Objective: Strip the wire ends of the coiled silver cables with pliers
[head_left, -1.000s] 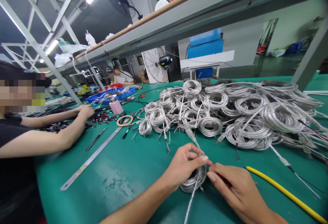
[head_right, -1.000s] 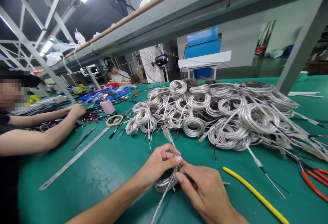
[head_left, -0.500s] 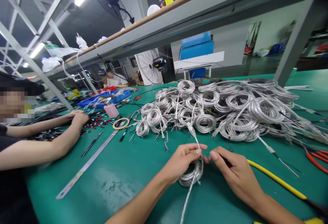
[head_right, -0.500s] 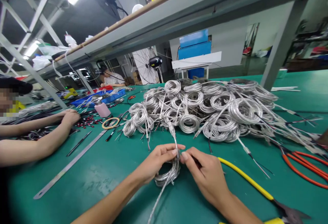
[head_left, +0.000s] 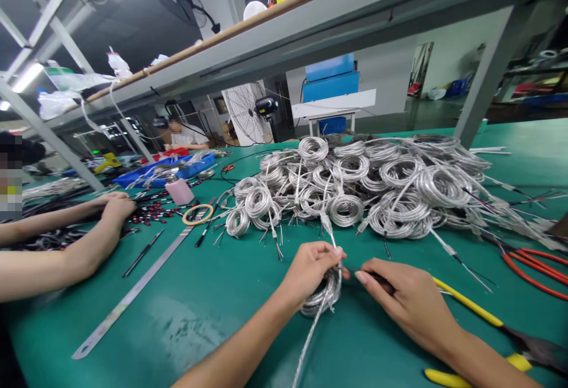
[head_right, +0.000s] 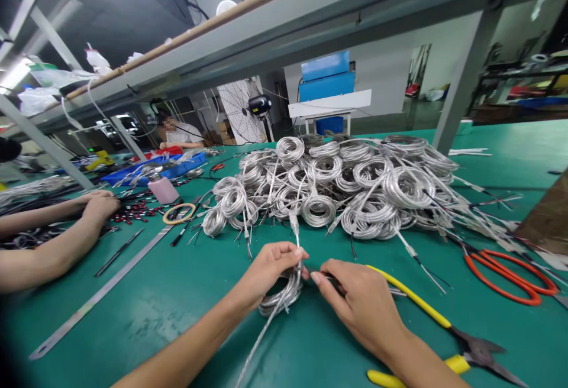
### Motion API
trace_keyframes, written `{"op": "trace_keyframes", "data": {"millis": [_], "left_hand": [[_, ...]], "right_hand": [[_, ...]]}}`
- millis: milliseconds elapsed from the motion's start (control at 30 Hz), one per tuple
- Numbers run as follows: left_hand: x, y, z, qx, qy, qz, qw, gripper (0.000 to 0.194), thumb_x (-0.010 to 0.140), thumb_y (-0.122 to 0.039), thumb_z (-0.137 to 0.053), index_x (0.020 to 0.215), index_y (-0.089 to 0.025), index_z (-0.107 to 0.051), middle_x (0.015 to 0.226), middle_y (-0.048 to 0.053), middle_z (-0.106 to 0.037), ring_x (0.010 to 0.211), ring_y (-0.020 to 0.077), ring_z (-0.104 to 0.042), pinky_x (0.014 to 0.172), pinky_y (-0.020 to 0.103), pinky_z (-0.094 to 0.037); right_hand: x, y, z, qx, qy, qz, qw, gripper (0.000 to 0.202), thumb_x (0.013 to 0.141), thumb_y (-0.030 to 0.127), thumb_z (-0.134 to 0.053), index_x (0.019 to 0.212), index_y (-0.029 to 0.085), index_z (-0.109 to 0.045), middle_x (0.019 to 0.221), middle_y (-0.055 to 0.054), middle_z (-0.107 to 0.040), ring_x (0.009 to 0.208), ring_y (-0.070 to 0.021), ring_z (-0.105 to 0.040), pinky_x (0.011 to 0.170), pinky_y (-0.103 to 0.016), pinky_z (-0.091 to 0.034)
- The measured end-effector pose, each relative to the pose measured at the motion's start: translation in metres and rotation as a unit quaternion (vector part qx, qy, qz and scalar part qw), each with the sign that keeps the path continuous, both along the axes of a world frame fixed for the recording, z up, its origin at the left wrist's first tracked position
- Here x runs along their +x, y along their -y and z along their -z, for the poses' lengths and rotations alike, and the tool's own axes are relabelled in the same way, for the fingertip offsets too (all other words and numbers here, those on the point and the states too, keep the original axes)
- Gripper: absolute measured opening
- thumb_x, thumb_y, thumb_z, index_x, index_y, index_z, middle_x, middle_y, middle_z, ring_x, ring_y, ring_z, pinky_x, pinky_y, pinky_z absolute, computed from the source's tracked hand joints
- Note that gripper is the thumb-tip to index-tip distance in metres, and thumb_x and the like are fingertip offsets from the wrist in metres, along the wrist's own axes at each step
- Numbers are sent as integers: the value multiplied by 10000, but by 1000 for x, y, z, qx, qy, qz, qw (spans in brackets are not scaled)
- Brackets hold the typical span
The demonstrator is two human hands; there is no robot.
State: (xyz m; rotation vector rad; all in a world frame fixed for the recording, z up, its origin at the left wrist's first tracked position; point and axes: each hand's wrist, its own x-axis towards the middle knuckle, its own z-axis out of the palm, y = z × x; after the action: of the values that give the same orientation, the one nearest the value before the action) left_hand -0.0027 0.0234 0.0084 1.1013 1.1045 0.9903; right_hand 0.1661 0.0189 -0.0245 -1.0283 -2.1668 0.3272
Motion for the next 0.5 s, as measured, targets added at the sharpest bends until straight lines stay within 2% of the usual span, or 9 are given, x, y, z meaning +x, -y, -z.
{"op": "trace_keyframes", "data": {"millis": [167, 267, 367, 500], "left_hand": [[-2, 2, 2, 20, 0, 3, 1000, 328, 680, -441, -605, 723, -117, -578, 609, 40, -615, 571, 125, -548, 583, 223, -383], [1, 5, 5, 99, -61, -34, 993, 296, 710, -416, -590, 658, -128, -548, 632, 20, -581, 598, 111, -508, 598, 218, -367], [4, 11, 5, 183, -173, -88, 964, 240, 717, -355, -602, 636, -135, -550, 646, -3, -540, 609, 100, -457, 587, 209, -338], [5, 18, 0, 222, -272, -118, 929, 219, 803, -356, -497, 720, -161, -548, 587, -44, -467, 508, 75, -362, 504, 213, -270]], "right_hand": [[-3, 0, 2, 7, -3, -17, 1000, 230, 871, 341, -423, 751, 206, -566, 594, 27, -554, 526, -111, -504, 490, -216, -307], [-3, 2, 1, 40, -24, -33, 998, 230, 860, 333, -431, 743, 188, -566, 601, 13, -554, 531, -112, -500, 500, -215, -316], [-1, 3, 0, 70, -29, -44, 996, 248, 851, 325, -428, 697, 173, -548, 566, 8, -523, 498, -111, -462, 489, -225, -295], [-1, 5, -2, 73, -36, -57, 995, 231, 840, 308, -442, 676, 169, -527, 554, 13, -506, 491, -106, -440, 492, -226, -280]]}}
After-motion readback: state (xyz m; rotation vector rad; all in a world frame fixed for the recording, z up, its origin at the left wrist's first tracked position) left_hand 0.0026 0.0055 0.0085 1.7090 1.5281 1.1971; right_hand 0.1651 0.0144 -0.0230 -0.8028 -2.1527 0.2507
